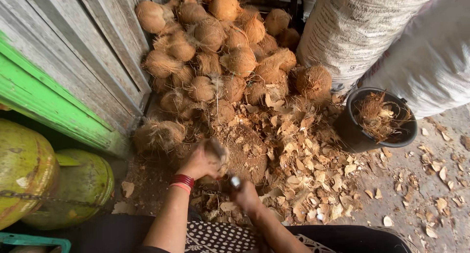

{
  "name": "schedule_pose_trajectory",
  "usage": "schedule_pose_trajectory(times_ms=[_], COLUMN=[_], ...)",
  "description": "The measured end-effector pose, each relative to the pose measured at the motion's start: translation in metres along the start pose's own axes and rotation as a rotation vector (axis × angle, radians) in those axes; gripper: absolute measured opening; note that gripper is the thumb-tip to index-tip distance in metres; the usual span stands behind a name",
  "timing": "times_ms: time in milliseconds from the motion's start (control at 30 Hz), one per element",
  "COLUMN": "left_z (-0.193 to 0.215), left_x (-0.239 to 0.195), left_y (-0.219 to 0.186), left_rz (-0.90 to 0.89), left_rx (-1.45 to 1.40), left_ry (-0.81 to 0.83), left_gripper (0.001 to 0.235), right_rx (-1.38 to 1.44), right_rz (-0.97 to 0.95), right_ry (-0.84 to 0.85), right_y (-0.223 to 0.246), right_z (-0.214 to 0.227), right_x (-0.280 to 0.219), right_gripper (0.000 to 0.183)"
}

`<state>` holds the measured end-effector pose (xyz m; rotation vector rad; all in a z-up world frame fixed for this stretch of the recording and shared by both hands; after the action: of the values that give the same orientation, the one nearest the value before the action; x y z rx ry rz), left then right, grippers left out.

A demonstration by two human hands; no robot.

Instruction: The person sits on the floor and uses a long, curved knife to husk coconuts. They hold each coconut in their left hand and repeatedly strike the husk with the knife in their right hand to remove the fibrous outer layer. The person works through a large pile of coconuts, placing the finished husked coconuts into a green plastic crate.

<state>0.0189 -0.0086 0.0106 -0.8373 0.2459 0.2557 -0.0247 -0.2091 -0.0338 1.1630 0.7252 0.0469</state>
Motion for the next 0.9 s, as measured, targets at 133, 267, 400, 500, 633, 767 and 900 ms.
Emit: schedule_pose_trajectory(times_ms=[133,267,400,500,633,767,900], left_z=[-0.007,-0.013,-0.014,-0.022,-0.035,-0.035,-0.015], left_x=[-0.002,-0.012,-0.015,-0.009,-0.003,-0.006,-0.014], left_y=[-0.012,-0.013,-0.002,0.018,0.031,0.022,0.001], left_rz=[0.046,0.003,0.147,0.290,0.050,0.061,0.152], left_rx=[0.169,-0.068,-0.073,-0.210,-0.311,-0.274,-0.106], left_ry=[0.067,-0.015,-0.105,-0.022,-0.154,-0.132,-0.065], left_gripper=[0.114,0.116,0.128,0.143,0.132,0.120,0.113], right_rx=[0.052,-0.156,-0.313,-0.355,-0.214,-0.088,0.019], right_rz=[-0.131,-0.158,0.046,-0.032,0.054,-0.001,0.471], right_ry=[-0.041,-0.098,-0.116,-0.039,0.078,0.025,-0.102], right_y=[-0.044,-0.079,-0.073,-0.061,-0.022,0.017,0.031], right_z=[0.017,0.023,0.016,0.013,0.019,0.029,0.026], right_x=[0.030,0.036,0.043,0.043,0.020,-0.026,-0.051], right_gripper=[0.017,0.016,0.018,0.021,0.020,0.006,0.009])
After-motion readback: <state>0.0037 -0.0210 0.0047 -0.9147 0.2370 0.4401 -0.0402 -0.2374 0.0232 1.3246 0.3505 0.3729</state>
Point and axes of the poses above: each hand's wrist, its own x-axis towards the middle knuckle, its own z-axis out of the back of the hand, y = z × x, the point moved 2 cm from there along x, towards the middle knuckle, and after that the axes turned 2 degrees about -x, right-handed, at the moved point
